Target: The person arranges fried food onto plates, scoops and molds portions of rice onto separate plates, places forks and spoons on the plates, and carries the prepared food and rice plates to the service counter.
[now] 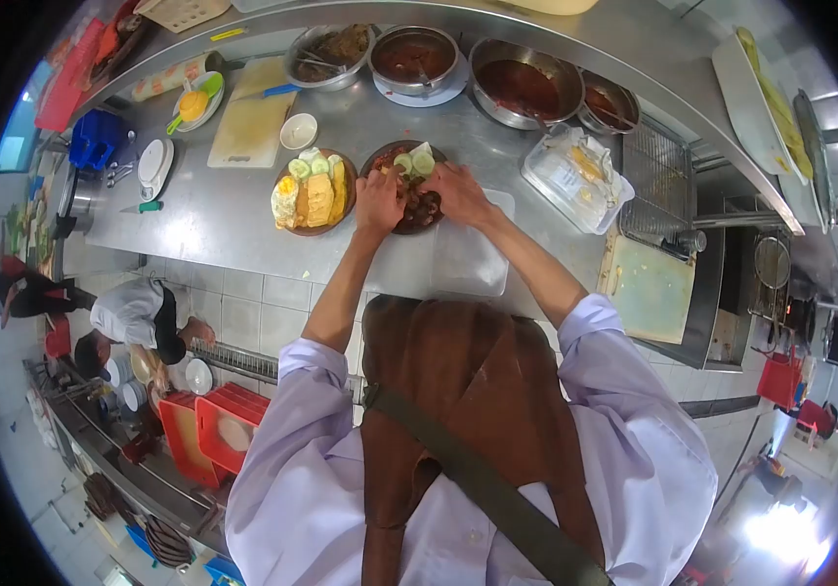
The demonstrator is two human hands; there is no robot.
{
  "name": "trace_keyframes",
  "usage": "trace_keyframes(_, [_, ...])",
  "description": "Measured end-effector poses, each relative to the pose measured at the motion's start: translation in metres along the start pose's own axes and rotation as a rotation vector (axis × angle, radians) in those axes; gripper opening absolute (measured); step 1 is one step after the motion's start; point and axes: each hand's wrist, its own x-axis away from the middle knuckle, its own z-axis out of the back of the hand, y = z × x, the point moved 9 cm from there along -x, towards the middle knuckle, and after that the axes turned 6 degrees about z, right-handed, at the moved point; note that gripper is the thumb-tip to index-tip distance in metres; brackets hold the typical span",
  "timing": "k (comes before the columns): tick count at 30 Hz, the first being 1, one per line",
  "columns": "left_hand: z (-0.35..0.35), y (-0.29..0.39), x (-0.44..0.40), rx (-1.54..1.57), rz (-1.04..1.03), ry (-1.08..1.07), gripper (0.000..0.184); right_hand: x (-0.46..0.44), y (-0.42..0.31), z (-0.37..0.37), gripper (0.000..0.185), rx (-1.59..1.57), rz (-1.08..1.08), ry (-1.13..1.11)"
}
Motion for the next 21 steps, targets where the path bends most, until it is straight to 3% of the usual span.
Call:
trace_keyframes(5, [0.001, 0.000, -0.001, -0.091, 0.043, 0.046, 0.054, 0.035, 0.019, 0.018, 0.027, -0.111, -0.214, 0.264])
trace_keyframes(11, [-0.008, 0.005, 0.003, 0.108, -0.122, 0.019, 0.051, 0.071, 0.032, -0.013, 0.023, -0.188, -0.454, 0.313])
trace_keyframes(13, [-0.014, 0.011, 0.007, 0.109, -0.241, -0.011, 0.047, 0.073, 0.031, -0.026, 0.021, -0.233, -0.475, 0.277])
trace_keyframes(18, [0.011, 0.010, 0.022, 0.248, -0.162, 0.039, 0.049, 0.058, 0.000, -0.022, 0.022, -0.220, -0.428, 0.206])
trace_keyframes(21, [0.010, 0.015, 0.026, 0.269, -0.132, 0.027, 0.052, 0.046, -0.005, -0.018, 0.019, -0.052, -0.364, 0.232])
